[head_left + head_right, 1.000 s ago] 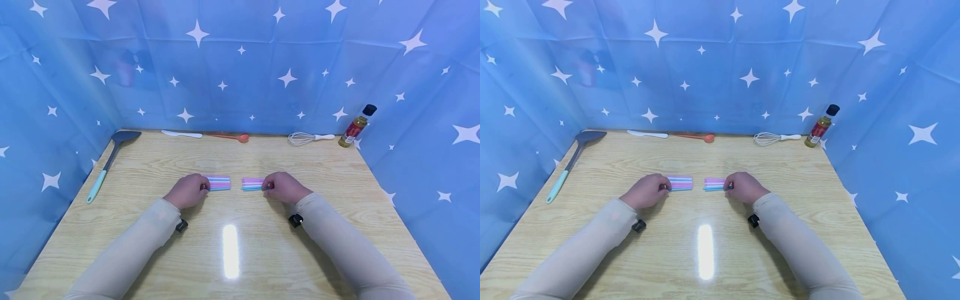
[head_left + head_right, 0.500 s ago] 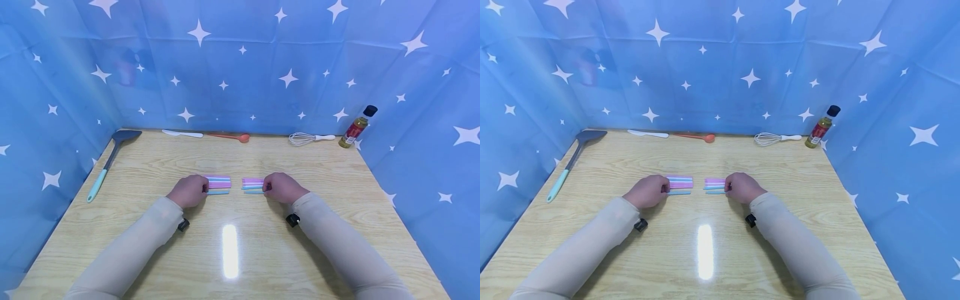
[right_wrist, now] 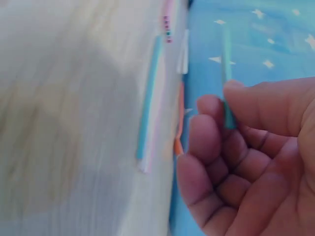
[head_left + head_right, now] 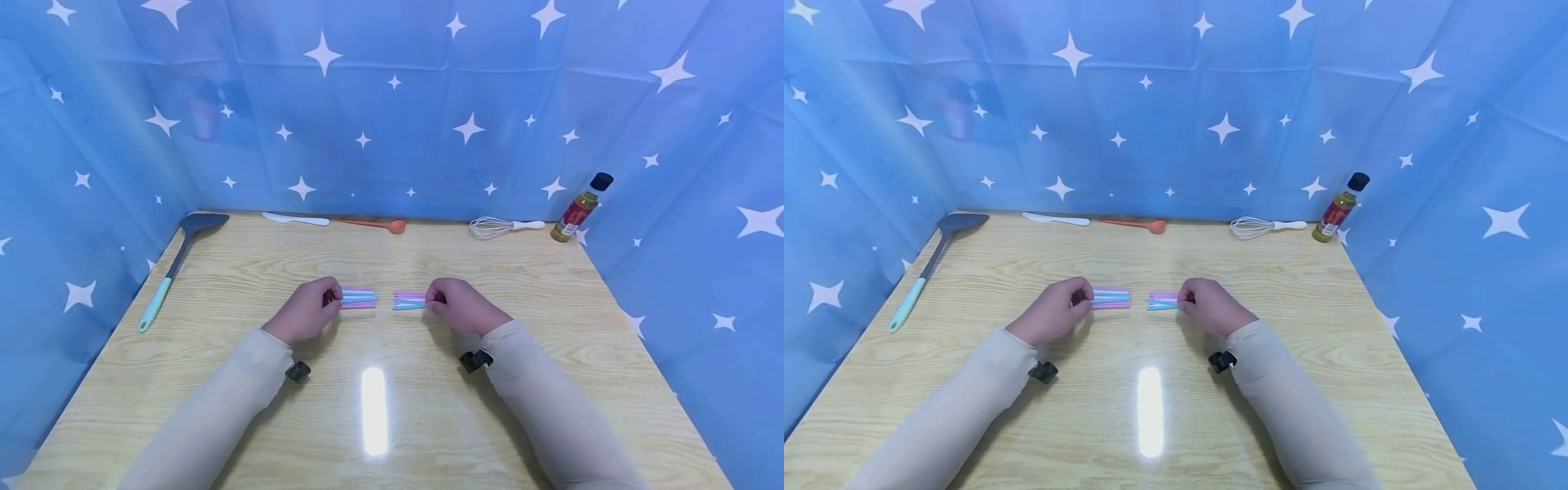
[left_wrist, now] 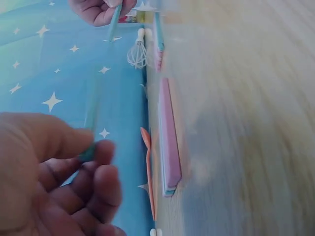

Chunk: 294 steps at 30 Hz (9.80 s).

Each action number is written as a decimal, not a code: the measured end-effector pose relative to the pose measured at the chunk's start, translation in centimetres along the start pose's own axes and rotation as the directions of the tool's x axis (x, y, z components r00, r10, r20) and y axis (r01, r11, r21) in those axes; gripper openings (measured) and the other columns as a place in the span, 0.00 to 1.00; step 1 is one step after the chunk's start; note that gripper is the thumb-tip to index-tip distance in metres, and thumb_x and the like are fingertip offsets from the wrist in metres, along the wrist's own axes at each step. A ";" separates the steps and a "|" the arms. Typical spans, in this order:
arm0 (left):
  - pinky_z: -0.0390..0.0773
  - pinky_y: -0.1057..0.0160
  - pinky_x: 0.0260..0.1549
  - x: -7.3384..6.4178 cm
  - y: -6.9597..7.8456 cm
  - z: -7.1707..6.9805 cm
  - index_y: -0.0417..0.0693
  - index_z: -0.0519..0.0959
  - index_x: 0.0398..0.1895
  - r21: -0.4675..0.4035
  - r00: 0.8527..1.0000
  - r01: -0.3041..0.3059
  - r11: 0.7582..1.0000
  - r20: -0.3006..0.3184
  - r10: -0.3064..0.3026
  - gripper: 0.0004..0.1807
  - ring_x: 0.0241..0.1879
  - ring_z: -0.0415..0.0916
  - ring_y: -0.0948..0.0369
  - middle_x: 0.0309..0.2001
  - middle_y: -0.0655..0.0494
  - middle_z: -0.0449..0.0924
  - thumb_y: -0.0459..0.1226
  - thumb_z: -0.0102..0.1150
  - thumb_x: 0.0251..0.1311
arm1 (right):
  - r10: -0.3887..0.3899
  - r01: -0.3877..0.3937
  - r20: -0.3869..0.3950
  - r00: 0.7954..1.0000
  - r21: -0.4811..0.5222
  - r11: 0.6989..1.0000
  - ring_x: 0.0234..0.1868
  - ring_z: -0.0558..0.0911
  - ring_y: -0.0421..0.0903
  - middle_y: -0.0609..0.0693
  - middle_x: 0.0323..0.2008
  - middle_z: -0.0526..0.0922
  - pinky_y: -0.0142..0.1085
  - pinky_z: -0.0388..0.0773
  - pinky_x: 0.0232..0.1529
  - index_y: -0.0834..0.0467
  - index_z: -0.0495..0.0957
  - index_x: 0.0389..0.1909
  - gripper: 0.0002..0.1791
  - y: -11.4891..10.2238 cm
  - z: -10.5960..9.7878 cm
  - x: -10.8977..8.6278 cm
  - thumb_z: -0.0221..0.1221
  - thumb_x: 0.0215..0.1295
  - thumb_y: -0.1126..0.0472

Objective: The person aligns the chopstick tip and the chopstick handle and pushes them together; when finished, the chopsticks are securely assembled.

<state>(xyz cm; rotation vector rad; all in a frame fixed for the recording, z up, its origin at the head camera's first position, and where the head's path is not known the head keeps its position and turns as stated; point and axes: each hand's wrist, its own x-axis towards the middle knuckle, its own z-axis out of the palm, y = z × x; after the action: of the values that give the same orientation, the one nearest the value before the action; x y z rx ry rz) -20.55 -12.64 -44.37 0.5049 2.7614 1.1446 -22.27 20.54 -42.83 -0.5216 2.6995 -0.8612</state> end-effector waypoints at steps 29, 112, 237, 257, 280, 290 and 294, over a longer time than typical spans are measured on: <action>0.72 0.67 0.37 -0.1 -0.3 2.1 0.39 0.80 0.46 -0.490 0.946 -0.060 0.870 -0.306 -0.107 0.05 0.38 0.70 0.55 0.39 0.48 0.76 0.32 0.59 0.74 | -0.011 0.160 -0.361 0.932 0.385 0.909 0.35 0.71 0.49 0.53 0.37 0.77 0.34 0.69 0.36 0.61 0.81 0.46 0.05 -0.8 2.9 0.6 0.59 0.78 0.63; 0.70 0.68 0.34 0.4 -0.5 2.5 0.40 0.81 0.43 -0.495 0.927 -0.108 0.862 -0.364 -0.093 0.03 0.35 0.70 0.56 0.37 0.49 0.77 0.32 0.61 0.73 | -0.011 0.198 -0.411 0.912 0.416 0.888 0.33 0.72 0.49 0.52 0.36 0.79 0.33 0.69 0.33 0.60 0.84 0.47 0.05 -0.4 3.2 1.0 0.63 0.75 0.64; 0.64 0.49 0.47 0.7 -2.9 0.6 0.54 0.83 0.62 0.072 0.985 0.171 0.983 -0.006 -0.171 0.16 0.36 0.72 0.56 0.36 0.56 0.77 0.41 0.60 0.74 | 0.167 -0.161 -0.019 0.986 0.171 0.972 0.32 0.72 0.49 0.50 0.31 0.77 0.40 0.70 0.35 0.54 0.87 0.40 0.02 1.9 1.5 1.1 0.66 0.71 0.63; 0.62 0.47 0.49 0.8 -2.7 0.5 0.54 0.81 0.62 0.088 0.981 0.194 0.977 0.001 -0.195 0.16 0.33 0.70 0.56 0.35 0.55 0.75 0.41 0.59 0.75 | 0.148 -0.144 -0.018 0.989 0.159 0.977 0.34 0.73 0.48 0.50 0.33 0.79 0.40 0.71 0.36 0.53 0.88 0.40 0.03 2.3 1.6 1.3 0.67 0.69 0.63; 0.69 0.49 0.50 1.3 -3.1 0.3 0.52 0.82 0.59 0.048 0.980 0.198 0.979 -0.013 -0.198 0.14 0.40 0.73 0.53 0.42 0.51 0.78 0.41 0.57 0.75 | 0.174 -0.169 -0.017 0.985 0.172 0.970 0.33 0.74 0.48 0.51 0.33 0.79 0.40 0.71 0.35 0.54 0.88 0.41 0.04 2.1 1.5 1.2 0.68 0.68 0.63; 0.69 0.55 0.40 1.6 -3.1 -0.2 0.50 0.82 0.59 0.031 0.983 0.186 0.982 -0.003 -0.186 0.15 0.34 0.71 0.55 0.37 0.52 0.77 0.41 0.55 0.75 | 0.197 -0.193 -0.013 0.980 0.150 0.970 0.34 0.75 0.49 0.51 0.35 0.79 0.40 0.72 0.36 0.53 0.87 0.41 0.03 2.4 1.3 1.4 0.69 0.68 0.62; 0.68 0.51 0.45 2.0 -3.1 -0.6 0.50 0.83 0.56 0.057 0.985 0.174 0.983 -0.007 -0.174 0.14 0.32 0.71 0.55 0.33 0.53 0.77 0.40 0.55 0.74 | 0.196 -0.193 -0.009 0.981 0.141 0.971 0.34 0.76 0.49 0.51 0.34 0.80 0.40 0.73 0.36 0.54 0.87 0.39 0.02 2.2 1.4 1.4 0.69 0.67 0.63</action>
<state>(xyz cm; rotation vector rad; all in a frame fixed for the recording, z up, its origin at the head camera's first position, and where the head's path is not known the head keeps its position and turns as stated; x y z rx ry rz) -23.34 -14.41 -46.13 0.2611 2.7812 1.0295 -23.64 20.96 -45.46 -0.2138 2.6307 -0.9954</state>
